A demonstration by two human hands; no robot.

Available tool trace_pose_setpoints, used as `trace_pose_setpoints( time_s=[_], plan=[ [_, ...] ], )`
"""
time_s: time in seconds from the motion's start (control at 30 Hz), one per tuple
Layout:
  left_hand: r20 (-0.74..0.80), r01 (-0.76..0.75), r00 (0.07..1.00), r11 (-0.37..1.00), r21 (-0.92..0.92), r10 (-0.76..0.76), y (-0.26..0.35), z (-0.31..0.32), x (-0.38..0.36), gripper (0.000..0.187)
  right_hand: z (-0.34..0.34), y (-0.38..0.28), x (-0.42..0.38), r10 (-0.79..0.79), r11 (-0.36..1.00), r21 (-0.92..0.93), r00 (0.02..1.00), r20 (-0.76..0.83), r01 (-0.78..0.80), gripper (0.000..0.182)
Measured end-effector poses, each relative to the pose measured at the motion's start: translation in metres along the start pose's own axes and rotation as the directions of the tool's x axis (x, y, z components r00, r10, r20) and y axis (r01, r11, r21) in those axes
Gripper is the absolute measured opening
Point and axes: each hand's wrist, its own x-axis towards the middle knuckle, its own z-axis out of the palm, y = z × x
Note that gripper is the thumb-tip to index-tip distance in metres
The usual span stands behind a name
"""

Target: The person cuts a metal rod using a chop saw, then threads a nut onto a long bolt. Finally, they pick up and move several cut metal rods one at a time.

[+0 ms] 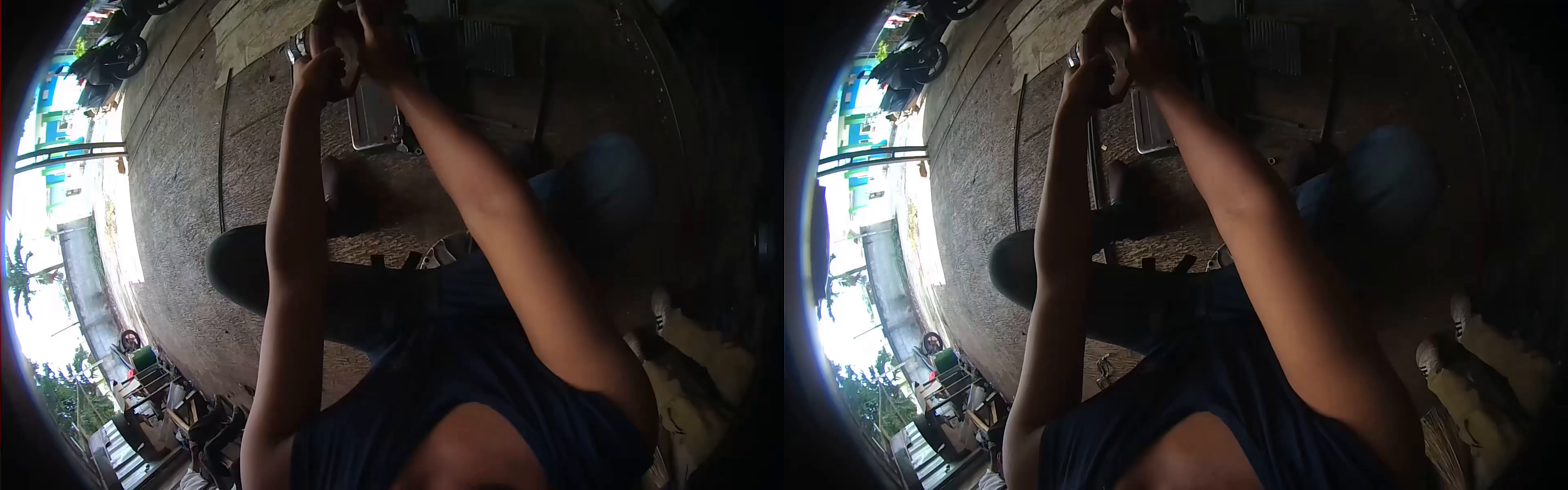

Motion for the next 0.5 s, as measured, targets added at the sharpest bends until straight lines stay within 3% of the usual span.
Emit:
trace_pose_setpoints(
  time_s=[0.07, 0.1, 0.17, 0.27, 0.37, 0.5],
  plan=[
    [0.087, -0.032, 0.996, 0.993, 0.115, 0.022, -0.003, -0.002, 0.002, 0.017, -0.008, -0.002, 0.002, -0.019, 0.977, 0.211, 0.996, -0.092, 0.038, 0.065],
    [0.088, -0.034, 0.996, 0.993, 0.112, 0.024, 0.008, 0.005, -0.009, 0.017, -0.013, -0.005, 0.002, -0.023, 0.977, 0.208, 0.995, -0.092, 0.042, 0.065],
    [-0.122, 0.161, 0.978, 0.986, -0.051, -0.167, 0.035, 0.028, -0.041, 0.017, -0.02, -0.006, 0.001, -0.005, 0.968, 0.25, 0.996, -0.088, 0.027, 0.063],
    [-0.132, 0.217, 0.962, 0.963, -0.158, -0.239, 0.018, 0.023, -0.027, 0.018, -0.02, -0.006, -0.002, -0.014, 0.96, 0.275, 0.994, -0.111, 0.044, 0.063],
    [-0.137, 0.132, 0.981, 0.991, -0.037, -0.136, 0.024, 0.026, -0.039, 0.019, -0.017, -0.007, -0.005, -0.002, 0.959, 0.281, 0.996, -0.09, 0.027, 0.063],
    [-0.154, 0.134, 0.98, 0.989, 0.068, -0.122, 0.021, 0.024, -0.039, 0.022, -0.011, -0.005, -0.011, 0.016, 0.957, 0.289, 0.999, -0.048, -0.001, 0.063]
  ],
)
